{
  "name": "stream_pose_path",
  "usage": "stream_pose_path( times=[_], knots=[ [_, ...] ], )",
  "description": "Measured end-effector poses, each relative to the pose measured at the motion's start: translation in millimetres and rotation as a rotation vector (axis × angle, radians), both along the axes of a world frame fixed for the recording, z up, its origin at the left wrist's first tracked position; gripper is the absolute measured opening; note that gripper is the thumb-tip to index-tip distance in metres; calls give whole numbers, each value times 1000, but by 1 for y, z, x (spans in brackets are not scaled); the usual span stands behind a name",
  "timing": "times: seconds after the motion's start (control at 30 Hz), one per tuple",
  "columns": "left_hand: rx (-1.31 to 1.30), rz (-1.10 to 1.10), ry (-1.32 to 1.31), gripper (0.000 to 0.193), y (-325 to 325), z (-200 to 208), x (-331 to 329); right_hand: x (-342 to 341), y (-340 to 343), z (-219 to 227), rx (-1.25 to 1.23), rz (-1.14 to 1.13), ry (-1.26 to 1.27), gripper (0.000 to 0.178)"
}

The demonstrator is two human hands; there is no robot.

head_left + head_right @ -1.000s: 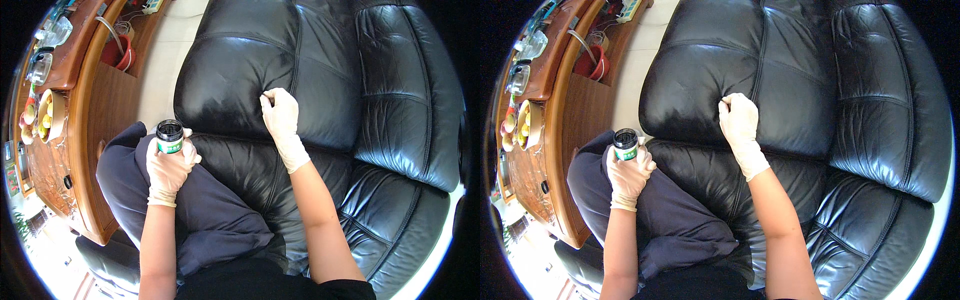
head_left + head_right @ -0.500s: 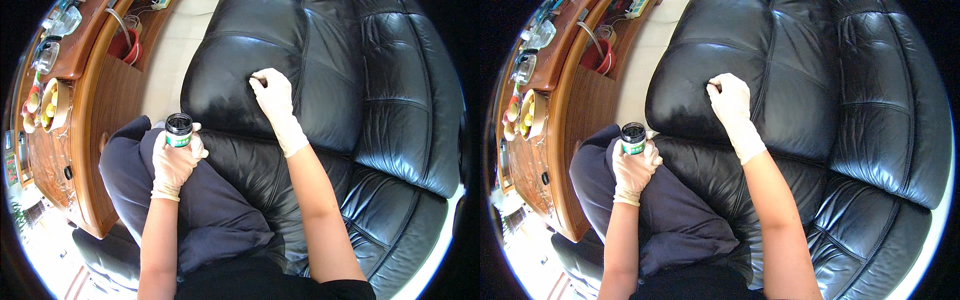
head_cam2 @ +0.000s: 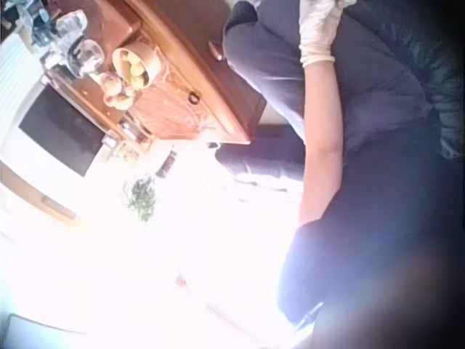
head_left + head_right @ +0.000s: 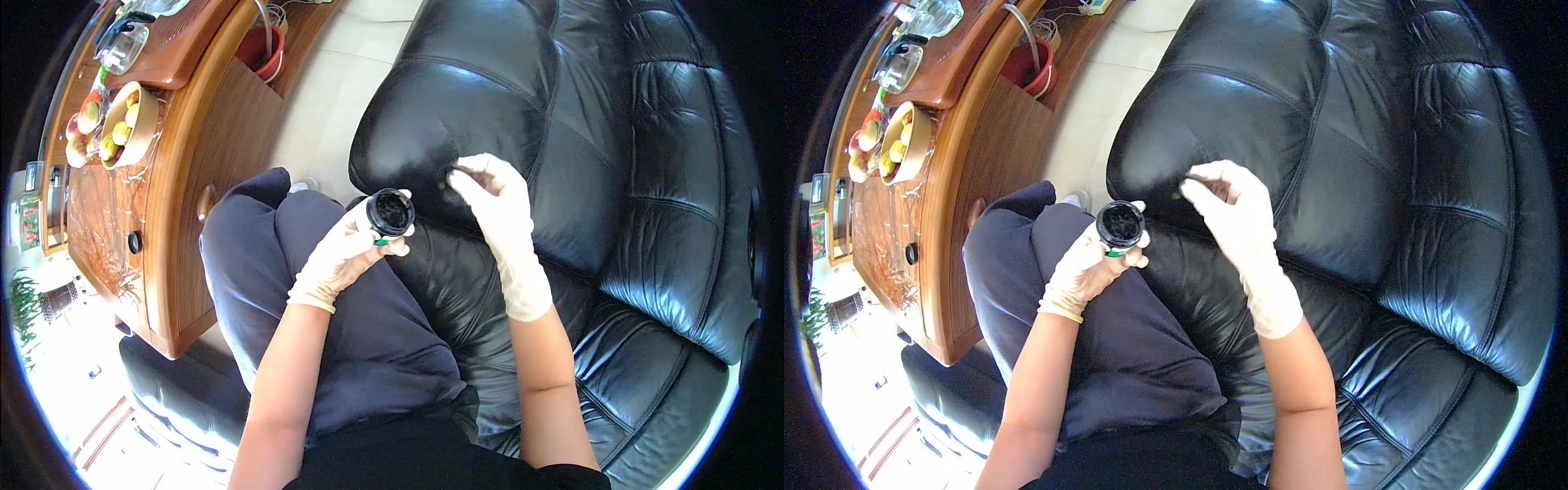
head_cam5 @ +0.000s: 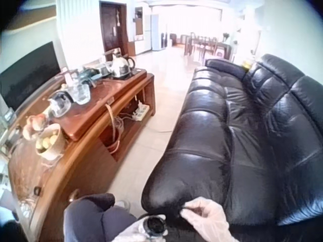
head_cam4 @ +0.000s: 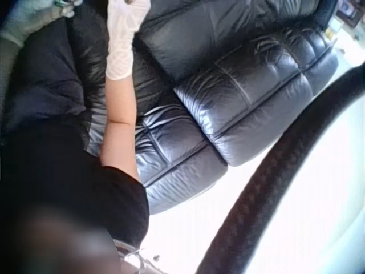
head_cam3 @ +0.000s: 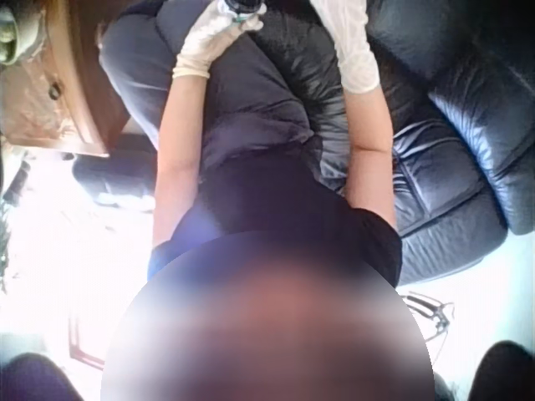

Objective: The person applies a dark cream from a small jar onto a black leather sofa using a sponge. They rub the cream into the leather surface across multiple cushions and sections of the sofa.

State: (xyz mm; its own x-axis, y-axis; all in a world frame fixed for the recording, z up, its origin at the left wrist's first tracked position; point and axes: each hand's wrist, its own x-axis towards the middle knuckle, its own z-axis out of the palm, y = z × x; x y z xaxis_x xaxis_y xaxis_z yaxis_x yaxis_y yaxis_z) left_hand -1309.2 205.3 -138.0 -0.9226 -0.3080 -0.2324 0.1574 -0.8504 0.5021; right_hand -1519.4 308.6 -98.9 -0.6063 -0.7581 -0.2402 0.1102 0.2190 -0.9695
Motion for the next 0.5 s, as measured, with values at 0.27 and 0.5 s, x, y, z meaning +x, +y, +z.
stream_pose_path(
  times=[0.27, 0.5],
  knots=[
    [-47, 2, -83, 61, 3, -1, 0, 35, -3, 40, 84, 137, -30, 12],
    [-23, 11, -86, 57, 5, 2, 0, 41, -9, 37, 42, 167, 563, 14]
  ],
)
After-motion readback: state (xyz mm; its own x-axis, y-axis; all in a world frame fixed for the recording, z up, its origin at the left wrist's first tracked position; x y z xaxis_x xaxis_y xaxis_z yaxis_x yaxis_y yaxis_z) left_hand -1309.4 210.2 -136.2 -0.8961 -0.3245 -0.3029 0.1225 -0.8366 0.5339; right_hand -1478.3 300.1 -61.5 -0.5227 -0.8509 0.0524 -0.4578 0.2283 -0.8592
